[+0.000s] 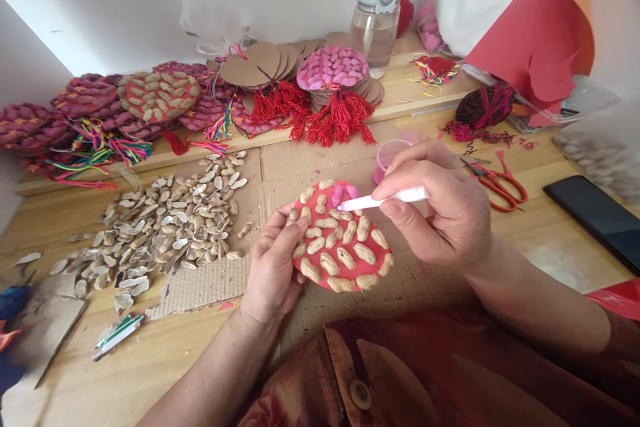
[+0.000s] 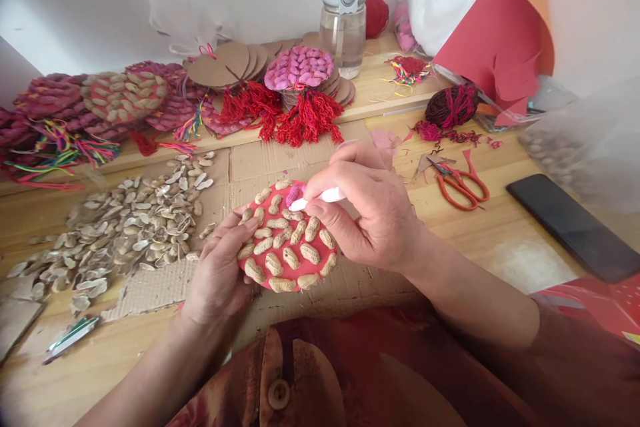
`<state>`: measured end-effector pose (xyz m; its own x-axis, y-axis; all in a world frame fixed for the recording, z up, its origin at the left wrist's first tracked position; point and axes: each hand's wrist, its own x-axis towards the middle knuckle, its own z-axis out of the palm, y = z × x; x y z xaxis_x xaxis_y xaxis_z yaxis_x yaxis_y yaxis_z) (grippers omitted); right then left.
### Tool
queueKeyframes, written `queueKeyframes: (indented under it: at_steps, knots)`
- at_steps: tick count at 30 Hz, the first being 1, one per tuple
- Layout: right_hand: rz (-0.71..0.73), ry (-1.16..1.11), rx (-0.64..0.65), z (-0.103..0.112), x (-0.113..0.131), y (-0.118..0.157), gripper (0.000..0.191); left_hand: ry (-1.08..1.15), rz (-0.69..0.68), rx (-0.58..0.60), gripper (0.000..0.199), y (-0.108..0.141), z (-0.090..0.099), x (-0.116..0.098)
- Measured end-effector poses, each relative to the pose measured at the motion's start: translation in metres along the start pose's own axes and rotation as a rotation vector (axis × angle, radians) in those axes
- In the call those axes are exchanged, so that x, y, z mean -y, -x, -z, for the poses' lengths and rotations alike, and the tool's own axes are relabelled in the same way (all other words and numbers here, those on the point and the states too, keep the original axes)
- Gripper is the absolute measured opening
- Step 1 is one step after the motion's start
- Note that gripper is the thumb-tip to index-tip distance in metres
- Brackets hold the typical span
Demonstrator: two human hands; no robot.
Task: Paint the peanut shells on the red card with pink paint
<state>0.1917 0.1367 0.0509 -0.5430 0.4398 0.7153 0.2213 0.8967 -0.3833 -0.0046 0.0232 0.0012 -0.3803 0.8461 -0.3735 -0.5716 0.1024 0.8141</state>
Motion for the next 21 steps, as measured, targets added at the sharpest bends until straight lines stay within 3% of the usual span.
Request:
queueKeyframes:
  at_steps: [6,16,21]
  knots:
    - [0.053,0.070,0.061,-0.0010,0.0005,0.0017,0.004,-0.007,0.021,-0.004,0.035,0.0010,-0.0016,-0.0004]
    - [0.024,0.057,0.048,-0.0008,-0.0011,0.0007,0.005,-0.007,0.016,0.016,0.034,0.0019,-0.0014,-0.0020]
    - [-0.038,-0.018,-0.129,0.0036,-0.0016,-0.0014,0.005,-0.012,-0.003,0.020,0.033,0.0006,-0.0014,-0.0001]
